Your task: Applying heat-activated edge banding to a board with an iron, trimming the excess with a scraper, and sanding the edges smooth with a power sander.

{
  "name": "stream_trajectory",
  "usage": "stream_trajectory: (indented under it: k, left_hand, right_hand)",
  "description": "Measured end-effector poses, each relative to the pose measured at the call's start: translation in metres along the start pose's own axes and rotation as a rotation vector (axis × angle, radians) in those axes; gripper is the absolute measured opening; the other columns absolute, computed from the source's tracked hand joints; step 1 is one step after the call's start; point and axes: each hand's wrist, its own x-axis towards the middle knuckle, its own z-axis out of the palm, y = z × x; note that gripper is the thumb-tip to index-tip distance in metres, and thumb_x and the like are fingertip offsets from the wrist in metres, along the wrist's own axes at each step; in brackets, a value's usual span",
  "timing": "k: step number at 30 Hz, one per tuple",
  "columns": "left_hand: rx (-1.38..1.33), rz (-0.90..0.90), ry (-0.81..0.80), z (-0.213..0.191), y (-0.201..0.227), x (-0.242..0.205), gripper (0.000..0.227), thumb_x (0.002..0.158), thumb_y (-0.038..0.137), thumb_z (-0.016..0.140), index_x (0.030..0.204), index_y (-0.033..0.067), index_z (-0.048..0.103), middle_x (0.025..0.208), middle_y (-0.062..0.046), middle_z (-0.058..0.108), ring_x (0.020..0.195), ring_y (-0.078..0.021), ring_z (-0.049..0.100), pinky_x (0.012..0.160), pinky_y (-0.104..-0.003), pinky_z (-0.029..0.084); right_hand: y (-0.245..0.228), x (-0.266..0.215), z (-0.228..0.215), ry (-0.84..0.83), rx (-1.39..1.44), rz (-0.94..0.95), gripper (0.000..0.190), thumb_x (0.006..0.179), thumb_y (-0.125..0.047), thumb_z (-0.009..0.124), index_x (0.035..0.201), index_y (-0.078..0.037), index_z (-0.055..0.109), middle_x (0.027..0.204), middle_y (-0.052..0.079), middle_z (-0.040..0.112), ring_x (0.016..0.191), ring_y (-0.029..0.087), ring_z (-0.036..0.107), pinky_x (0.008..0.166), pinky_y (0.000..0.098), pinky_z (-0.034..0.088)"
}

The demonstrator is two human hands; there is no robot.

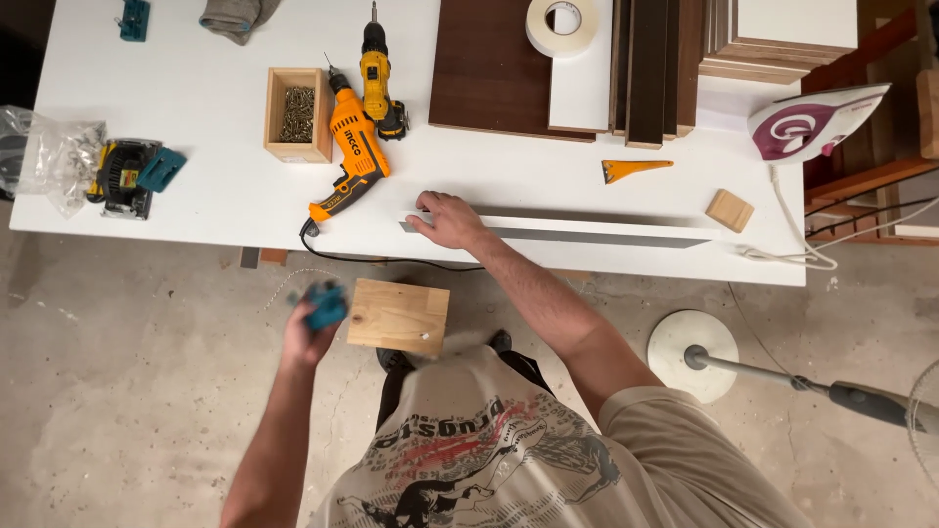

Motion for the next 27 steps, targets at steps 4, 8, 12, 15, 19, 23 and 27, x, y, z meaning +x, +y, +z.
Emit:
stream_trajectory:
  k: [4,8,12,15,19,23,27]
  left_hand:
    - [-0.136,0.075,0.241,-0.131,-0.055,-0.047,0.059,0.082,0.017,0.057,0.141,0.0213,0.056,0.141,-0.012,0.059,0.125,-0.0382,0.063,0.109,-0.060,0.049]
    - [-0.236,0.175,0.602,-0.202,-0.103,-0.064,0.080,0.082,0.015,0.074,0.151,0.0079,0.034,0.146,-0.027,0.038,0.129,-0.0506,0.054,0.104,-0.071,0.047]
    - [0.263,0.317,0.519,-0.148,-0.101,-0.061,0.048,0.091,0.005,0.070,0.136,-0.0025,0.054,0.114,-0.030,0.064,0.097,-0.0463,0.070,0.089,-0.064,0.058]
    - [0.669,0.296,0.147,-0.007,-0.050,-0.090,0.064,0.088,0.000,0.067,0.149,-0.0037,0.048,0.134,-0.035,0.058,0.121,-0.0485,0.059,0.095,-0.060,0.055]
    - [1.281,0.395,-0.130,0.075,-0.048,-0.054,0.065,0.080,0.025,0.080,0.143,0.0206,0.063,0.124,-0.013,0.071,0.119,-0.0343,0.066,0.098,-0.048,0.057]
    - [1.261,0.528,-0.377,0.191,-0.073,-0.082,0.082,0.079,0.029,0.086,0.149,0.0063,0.051,0.125,-0.028,0.067,0.114,-0.0454,0.066,0.095,-0.051,0.058]
    - [1.300,0.215,-0.568,0.245,-0.157,-0.101,0.062,0.088,0.060,0.079,0.108,0.0018,0.070,0.093,-0.016,0.074,0.090,-0.0352,0.074,0.066,-0.050,0.058]
  right_hand:
    - [0.008,0.002,0.014,0.062,0.020,-0.057,0.047,0.106,-0.054,0.043,0.121,-0.011,0.054,0.113,0.011,0.070,0.110,0.029,0.069,0.097,0.0455,0.053]
    - [0.013,0.005,0.029,0.262,-0.094,-0.140,0.043,0.104,-0.051,0.049,0.120,-0.012,0.055,0.106,0.009,0.066,0.105,0.029,0.069,0.094,0.0453,0.052]
    - [-0.052,-0.026,-0.005,0.182,0.120,-0.080,0.037,0.106,-0.041,0.053,0.117,-0.007,0.062,0.101,0.011,0.066,0.101,0.030,0.069,0.090,0.0416,0.056]
    - [-0.109,-0.084,-0.045,-0.586,0.375,0.125,0.079,0.095,-0.078,0.038,0.108,-0.004,0.063,0.103,0.020,0.068,0.100,0.038,0.070,0.081,0.0487,0.058]
    - [-0.090,-0.153,0.024,-0.830,0.781,0.324,0.087,0.085,-0.060,0.080,0.138,0.000,0.048,0.114,0.024,0.068,0.092,0.035,0.076,0.071,0.0432,0.064]
    - [-0.084,-0.209,0.044,-0.090,1.171,0.542,0.042,0.092,-0.023,0.074,0.113,0.006,0.051,0.077,0.016,0.063,0.059,0.024,0.068,0.043,0.0305,0.057]
    - [0.006,-0.235,0.098,0.407,0.691,0.614,0.041,0.086,-0.031,0.074,0.106,0.000,0.054,0.069,0.015,0.070,0.060,0.024,0.073,0.045,0.0344,0.058]
